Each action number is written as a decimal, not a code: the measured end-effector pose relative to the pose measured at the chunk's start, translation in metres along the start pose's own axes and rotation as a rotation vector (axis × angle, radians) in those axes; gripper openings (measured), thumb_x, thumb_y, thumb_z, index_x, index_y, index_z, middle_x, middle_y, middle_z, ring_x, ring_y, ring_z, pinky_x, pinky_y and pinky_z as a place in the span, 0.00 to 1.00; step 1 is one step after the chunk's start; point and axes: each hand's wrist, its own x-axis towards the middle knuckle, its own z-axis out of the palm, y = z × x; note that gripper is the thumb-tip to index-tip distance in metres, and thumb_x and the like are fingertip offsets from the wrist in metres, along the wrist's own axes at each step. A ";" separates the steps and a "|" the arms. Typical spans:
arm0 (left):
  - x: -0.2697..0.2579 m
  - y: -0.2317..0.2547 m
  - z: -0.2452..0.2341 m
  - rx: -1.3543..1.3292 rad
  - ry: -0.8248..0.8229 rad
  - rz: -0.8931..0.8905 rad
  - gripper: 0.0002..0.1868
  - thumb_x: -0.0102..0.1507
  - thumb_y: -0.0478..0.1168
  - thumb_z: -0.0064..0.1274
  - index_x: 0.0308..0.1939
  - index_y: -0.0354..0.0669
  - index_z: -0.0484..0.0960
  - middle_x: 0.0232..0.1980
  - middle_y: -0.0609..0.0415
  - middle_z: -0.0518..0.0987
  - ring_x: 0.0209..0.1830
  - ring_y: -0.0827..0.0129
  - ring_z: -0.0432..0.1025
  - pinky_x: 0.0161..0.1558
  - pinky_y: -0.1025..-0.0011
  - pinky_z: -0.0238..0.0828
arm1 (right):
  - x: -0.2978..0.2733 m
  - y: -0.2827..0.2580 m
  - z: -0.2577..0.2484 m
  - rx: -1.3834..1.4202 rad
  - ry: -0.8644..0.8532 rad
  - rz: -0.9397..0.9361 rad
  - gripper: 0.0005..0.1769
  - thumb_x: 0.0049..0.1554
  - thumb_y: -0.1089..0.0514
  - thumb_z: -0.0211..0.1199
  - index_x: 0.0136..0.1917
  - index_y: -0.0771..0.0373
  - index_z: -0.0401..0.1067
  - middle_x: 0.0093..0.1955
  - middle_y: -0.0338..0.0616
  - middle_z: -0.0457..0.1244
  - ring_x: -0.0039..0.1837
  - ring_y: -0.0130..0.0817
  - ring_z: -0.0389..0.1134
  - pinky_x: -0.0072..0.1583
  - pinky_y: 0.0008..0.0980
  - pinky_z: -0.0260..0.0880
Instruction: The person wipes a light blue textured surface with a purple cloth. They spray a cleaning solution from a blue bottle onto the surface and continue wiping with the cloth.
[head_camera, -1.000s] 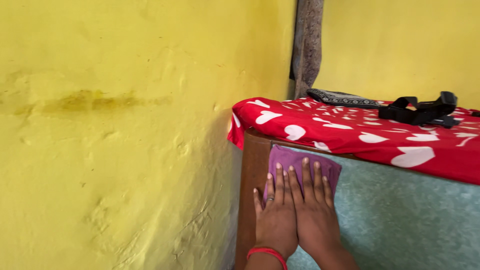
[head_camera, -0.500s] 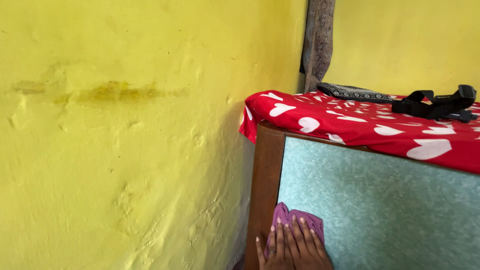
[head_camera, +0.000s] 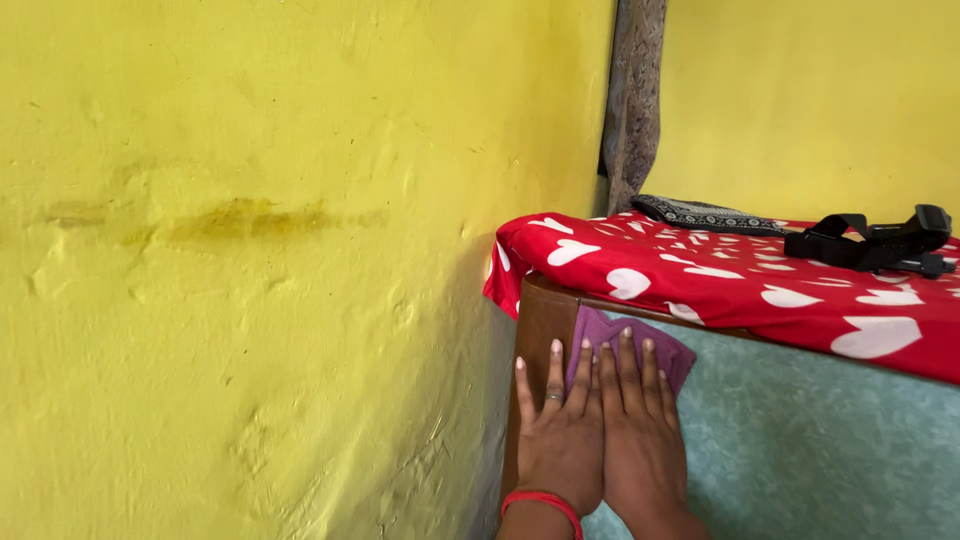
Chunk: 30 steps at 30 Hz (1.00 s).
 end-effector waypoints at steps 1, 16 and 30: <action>0.002 -0.001 -0.001 0.016 0.050 0.011 0.48 0.57 0.34 0.47 0.78 0.38 0.40 0.84 0.51 0.34 0.83 0.46 0.21 0.70 0.33 0.05 | 0.003 -0.002 0.000 0.009 0.027 0.003 0.45 0.50 0.61 0.49 0.81 0.60 0.46 0.86 0.51 0.35 0.84 0.50 0.31 0.77 0.49 0.35; -0.001 -0.034 0.062 -0.084 0.501 0.283 0.46 0.59 0.41 0.49 0.76 0.21 0.50 0.82 0.28 0.43 0.85 0.47 0.37 0.71 0.30 0.21 | -0.003 -0.013 0.016 0.522 0.346 -0.222 0.41 0.58 0.54 0.51 0.79 0.71 0.46 0.82 0.63 0.40 0.84 0.56 0.39 0.78 0.52 0.41; -0.003 -0.056 -0.006 -0.327 -0.040 -0.091 0.65 0.53 0.43 0.62 0.79 0.32 0.28 0.84 0.36 0.25 0.86 0.55 0.25 0.77 0.45 0.19 | 0.051 -0.044 0.008 -0.065 0.125 -0.275 0.39 0.55 0.53 0.44 0.79 0.61 0.47 0.84 0.50 0.38 0.84 0.47 0.35 0.79 0.47 0.29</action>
